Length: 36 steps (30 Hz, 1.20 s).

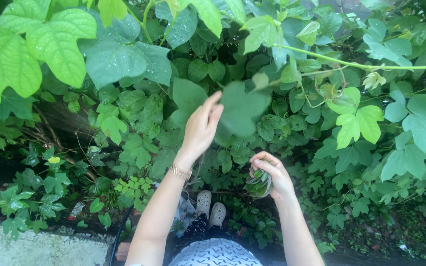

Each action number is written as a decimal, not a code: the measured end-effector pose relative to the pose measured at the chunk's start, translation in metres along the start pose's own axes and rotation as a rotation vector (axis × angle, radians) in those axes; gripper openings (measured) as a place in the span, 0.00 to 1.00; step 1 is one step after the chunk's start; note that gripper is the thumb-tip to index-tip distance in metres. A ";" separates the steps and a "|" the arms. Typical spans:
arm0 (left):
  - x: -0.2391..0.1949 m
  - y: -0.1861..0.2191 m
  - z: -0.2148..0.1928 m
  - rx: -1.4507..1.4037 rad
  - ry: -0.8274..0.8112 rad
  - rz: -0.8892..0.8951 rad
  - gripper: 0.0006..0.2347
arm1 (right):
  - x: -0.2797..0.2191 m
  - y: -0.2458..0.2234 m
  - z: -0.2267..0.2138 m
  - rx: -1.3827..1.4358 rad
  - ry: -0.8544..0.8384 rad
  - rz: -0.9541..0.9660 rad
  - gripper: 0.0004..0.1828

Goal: The person stands in a garden area and picks green leaves from vines by hand. They carefully select and pluck leaves from the stems, accumulating a handful of foliage.

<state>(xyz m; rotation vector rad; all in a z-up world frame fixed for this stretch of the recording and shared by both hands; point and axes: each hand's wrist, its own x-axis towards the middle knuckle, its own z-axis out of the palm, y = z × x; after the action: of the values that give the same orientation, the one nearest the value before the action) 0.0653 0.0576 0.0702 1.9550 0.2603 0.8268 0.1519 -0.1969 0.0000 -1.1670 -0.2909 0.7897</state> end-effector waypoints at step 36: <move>-0.121 -0.133 0.033 -0.773 0.113 -0.594 0.14 | 0.028 0.036 0.118 -1.236 -0.102 -1.111 0.09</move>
<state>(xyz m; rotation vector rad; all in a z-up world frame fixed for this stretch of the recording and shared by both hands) 0.0164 0.0434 -0.1057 1.0241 0.4762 0.5228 0.0880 -0.0884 0.0092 -1.7590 -1.4928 -0.4503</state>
